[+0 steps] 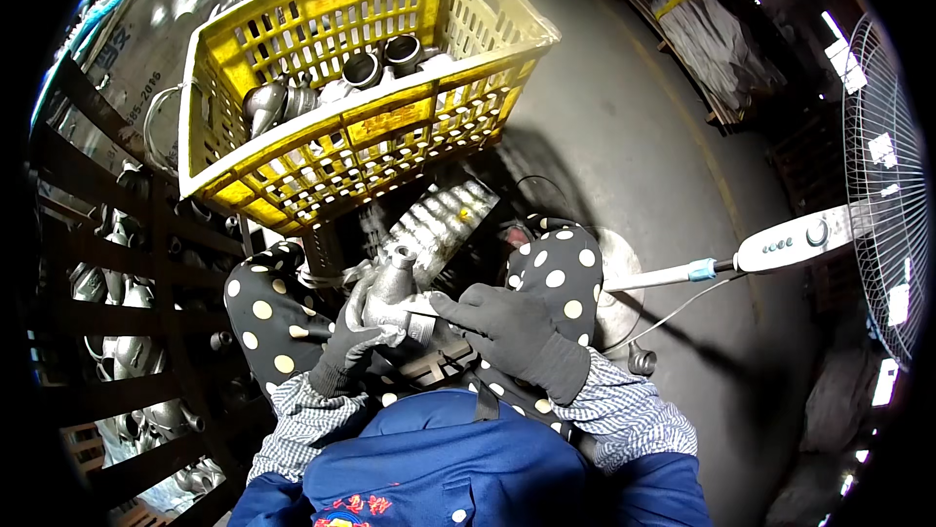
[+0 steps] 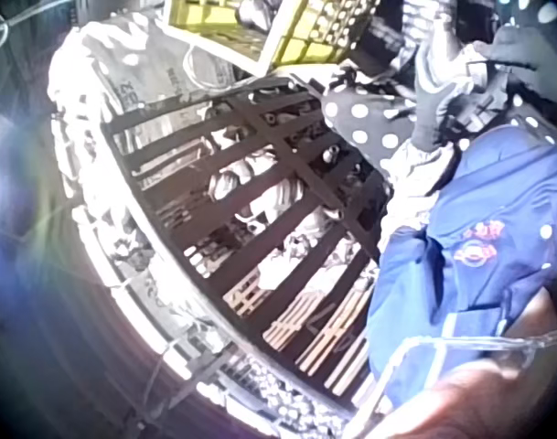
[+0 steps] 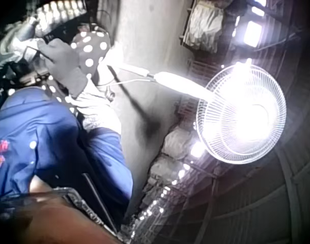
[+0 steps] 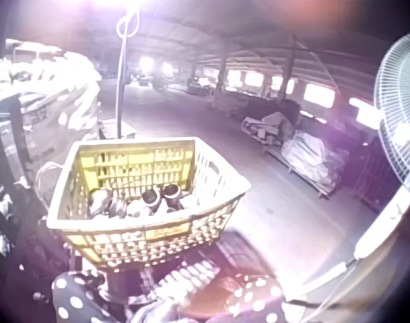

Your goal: The person holds a metal elbow fitting and polishes its surface using a small tool, then switches to another fitting from a yellow basket and repeats the process. They also use a flat metal plate to work on the edges of the fittings.

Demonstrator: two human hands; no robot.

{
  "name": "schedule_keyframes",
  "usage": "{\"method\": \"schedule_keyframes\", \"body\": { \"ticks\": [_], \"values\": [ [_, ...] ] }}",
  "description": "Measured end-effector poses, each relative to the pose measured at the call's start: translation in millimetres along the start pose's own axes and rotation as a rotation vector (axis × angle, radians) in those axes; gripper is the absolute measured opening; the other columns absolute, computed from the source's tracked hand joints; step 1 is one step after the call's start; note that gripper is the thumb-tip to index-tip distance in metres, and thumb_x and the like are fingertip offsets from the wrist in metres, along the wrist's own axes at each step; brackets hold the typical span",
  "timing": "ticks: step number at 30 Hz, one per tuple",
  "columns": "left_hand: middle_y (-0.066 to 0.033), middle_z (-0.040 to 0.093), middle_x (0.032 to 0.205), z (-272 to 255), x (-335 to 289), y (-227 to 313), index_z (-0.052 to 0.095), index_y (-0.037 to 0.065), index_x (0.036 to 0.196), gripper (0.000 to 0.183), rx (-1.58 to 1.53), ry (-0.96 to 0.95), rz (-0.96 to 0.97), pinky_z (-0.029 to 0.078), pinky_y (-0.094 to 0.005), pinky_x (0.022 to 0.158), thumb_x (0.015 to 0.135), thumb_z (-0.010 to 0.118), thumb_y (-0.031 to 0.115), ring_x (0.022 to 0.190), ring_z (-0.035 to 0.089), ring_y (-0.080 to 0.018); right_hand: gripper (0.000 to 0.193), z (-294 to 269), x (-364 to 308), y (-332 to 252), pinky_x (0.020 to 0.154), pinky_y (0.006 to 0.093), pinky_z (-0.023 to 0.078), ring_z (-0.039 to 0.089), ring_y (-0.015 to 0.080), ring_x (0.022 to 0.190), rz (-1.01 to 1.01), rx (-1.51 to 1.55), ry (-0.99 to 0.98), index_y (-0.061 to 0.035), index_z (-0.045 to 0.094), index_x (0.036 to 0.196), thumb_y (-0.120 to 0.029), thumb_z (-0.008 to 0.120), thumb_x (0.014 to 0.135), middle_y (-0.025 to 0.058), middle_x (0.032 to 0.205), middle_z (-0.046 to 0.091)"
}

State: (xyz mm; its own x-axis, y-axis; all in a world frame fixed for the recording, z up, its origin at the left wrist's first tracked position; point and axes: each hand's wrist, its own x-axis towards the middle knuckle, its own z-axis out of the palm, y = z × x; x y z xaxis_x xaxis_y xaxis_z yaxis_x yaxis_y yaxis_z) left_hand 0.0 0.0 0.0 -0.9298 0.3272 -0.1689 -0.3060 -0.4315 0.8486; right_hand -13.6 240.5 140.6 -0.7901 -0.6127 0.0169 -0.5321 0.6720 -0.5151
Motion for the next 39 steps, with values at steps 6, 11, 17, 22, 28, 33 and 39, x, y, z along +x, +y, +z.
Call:
{"method": "schedule_keyframes", "body": {
  "ticks": [6,11,17,22,28,33,39],
  "values": [
    [-0.0122,0.04,0.137,3.3,-1.0,10.0,0.029,0.003,0.14,0.098,0.04,0.003,-0.009,0.035,-0.0374,0.106,0.061,0.085,0.019,0.126,0.042,-0.0228,0.044,-3.8,3.8,-3.7,0.056,0.0292,0.047,0.06,0.0169,0.071,-0.009,-0.118,-0.045,-0.0214,0.058,0.124,-0.015,0.059,0.08,0.0003,0.083,0.058],
    [-0.0126,0.041,0.136,14.2,-0.9,16.1,0.03,0.002,0.139,0.098,0.051,0.009,0.004,0.036,-0.0373,0.106,0.06,0.086,0.02,0.126,0.043,-0.0231,0.05,-13.6,3.5,-7.6,0.061,0.0298,0.048,0.062,0.0201,0.071,0.064,-0.08,-0.116,-0.0191,0.061,0.121,-0.009,0.068,0.073,0.0042,0.084,0.062],
    [-0.0124,0.042,0.136,2.7,1.4,2.1,0.03,0.002,0.139,0.099,0.082,0.015,0.044,0.037,-0.0369,0.105,0.06,0.086,0.022,0.125,0.045,-0.0234,0.04,-4.4,-0.1,5.9,0.056,0.0319,0.045,0.059,0.0189,0.068,0.023,0.071,-0.034,-0.0228,0.058,0.124,-0.018,0.056,0.085,0.0013,0.082,0.057],
    [-0.0123,0.042,0.136,8.4,0.0,7.8,0.031,0.001,0.139,0.097,0.151,0.017,0.073,0.037,-0.0369,0.105,0.061,0.086,0.021,0.125,0.044,-0.0239,0.039,-3.5,-2.4,8.7,0.059,0.0318,0.046,0.059,0.0196,0.071,0.05,0.137,-0.114,-0.022,0.059,0.123,-0.017,0.057,0.085,0.0027,0.082,0.057],
    [-0.0133,0.041,0.135,3.7,2.8,3.0,0.03,0.001,0.139,0.097,0.121,-0.01,0.092,0.038,-0.0369,0.104,0.061,0.085,0.02,0.125,0.044,-0.0239,0.039,-4.6,1.9,2.2,0.061,0.032,0.046,0.06,0.0206,0.073,0.039,0.13,-0.02,-0.0197,0.06,0.121,-0.015,0.058,0.082,0.0029,0.082,0.058],
    [-0.0131,0.041,0.135,11.5,0.3,7.6,0.028,0.002,0.14,0.096,-0.088,-0.061,-0.003,0.039,-0.0369,0.104,0.063,0.084,0.017,0.125,0.045,-0.0232,0.043,2.7,6.7,7.0,0.063,0.0315,0.048,0.061,0.0212,0.076,-0.029,0.026,0.058,-0.0182,0.063,0.117,-0.011,0.064,0.074,0.0034,0.083,0.061],
    [-0.0109,0.043,0.133,12.9,-1.2,9.5,0.028,0.005,0.14,0.095,-0.195,-0.094,-0.117,0.04,-0.0357,0.103,0.064,0.083,0.016,0.123,0.046,-0.0219,0.05,2.6,11.0,10.8,0.063,0.0315,0.048,0.061,0.0226,0.075,-0.146,-0.092,0.175,-0.0163,0.068,0.109,-0.007,0.07,0.06,0.0045,0.084,0.064]
  ]
}}
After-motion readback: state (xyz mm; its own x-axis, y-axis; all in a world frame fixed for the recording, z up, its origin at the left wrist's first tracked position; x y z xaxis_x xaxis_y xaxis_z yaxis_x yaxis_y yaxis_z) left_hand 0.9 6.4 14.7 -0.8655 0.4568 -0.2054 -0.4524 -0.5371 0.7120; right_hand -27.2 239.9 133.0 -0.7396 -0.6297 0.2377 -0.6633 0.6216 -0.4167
